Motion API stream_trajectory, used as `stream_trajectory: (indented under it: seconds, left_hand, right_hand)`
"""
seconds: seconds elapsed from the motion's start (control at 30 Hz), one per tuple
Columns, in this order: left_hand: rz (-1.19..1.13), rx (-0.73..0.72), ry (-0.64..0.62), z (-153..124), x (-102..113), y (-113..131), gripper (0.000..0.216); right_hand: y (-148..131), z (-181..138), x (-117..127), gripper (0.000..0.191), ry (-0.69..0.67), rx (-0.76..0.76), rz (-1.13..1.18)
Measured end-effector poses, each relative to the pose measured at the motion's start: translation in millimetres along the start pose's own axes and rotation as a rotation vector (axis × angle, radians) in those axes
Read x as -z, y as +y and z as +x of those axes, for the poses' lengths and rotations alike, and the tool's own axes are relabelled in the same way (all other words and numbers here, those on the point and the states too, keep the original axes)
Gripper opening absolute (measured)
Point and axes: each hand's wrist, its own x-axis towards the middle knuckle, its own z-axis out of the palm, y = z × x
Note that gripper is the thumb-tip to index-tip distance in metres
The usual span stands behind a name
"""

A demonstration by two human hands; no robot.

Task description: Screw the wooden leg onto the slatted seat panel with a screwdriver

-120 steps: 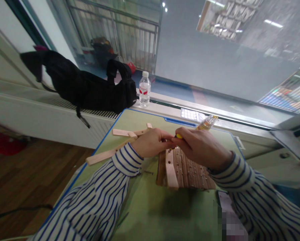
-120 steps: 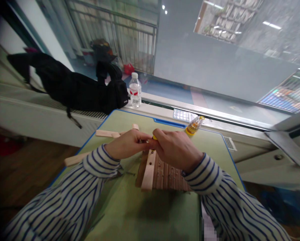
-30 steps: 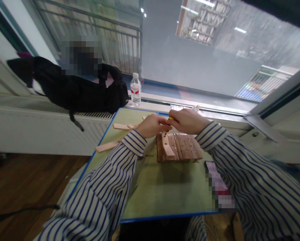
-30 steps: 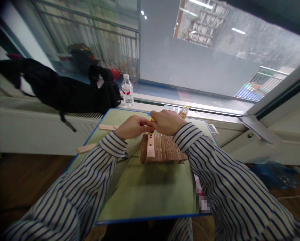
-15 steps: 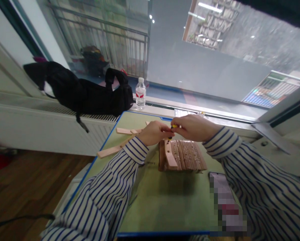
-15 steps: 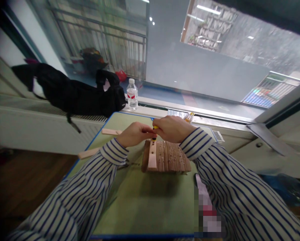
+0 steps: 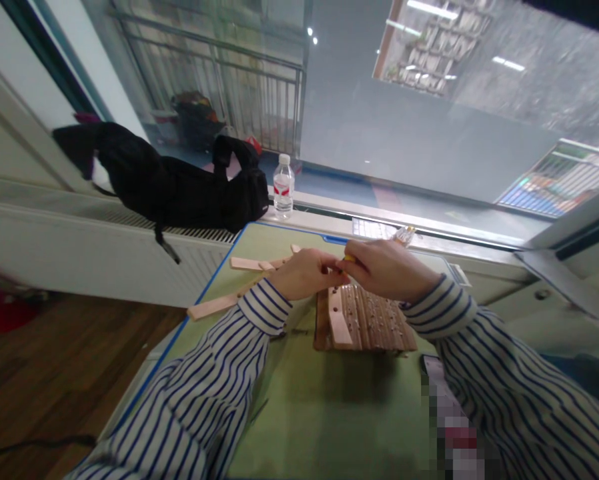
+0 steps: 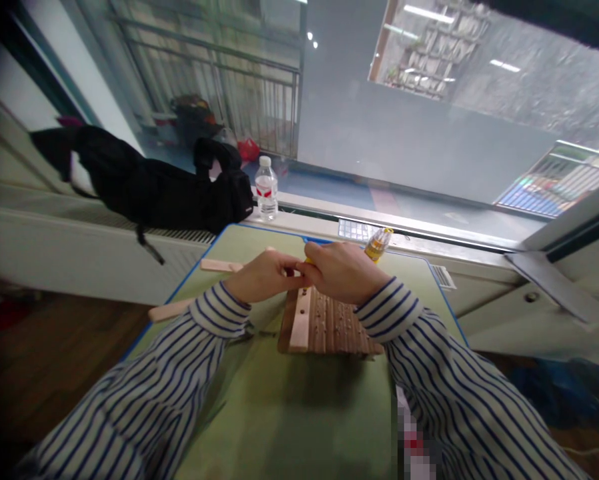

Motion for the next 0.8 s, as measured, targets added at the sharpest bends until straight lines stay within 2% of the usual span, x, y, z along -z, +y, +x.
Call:
stream_trajectory:
  seconds: [0.1,0.2,0.5,0.8]
  left_hand:
    - [0.027,0.028,0.081,1,-2,4,0.026]
    - [0.036,0.051,0.103,1,-2,7,0.027]
    - [0.041,0.048,0.056,0,-1,9,0.025]
    - [-0.023,0.016,-0.021,0,1,5,0.023]
  right_hand:
    - [0,0,1,0.042,-0.003,-0.013,0.007]
    - [1,-1,3,0.044,-0.024,-0.019,0.02]
    - [8,0,10,0.033,-0.068,0.135,0.091]
    - [7,4,-3,0.038,0.009,0.119,0.085]
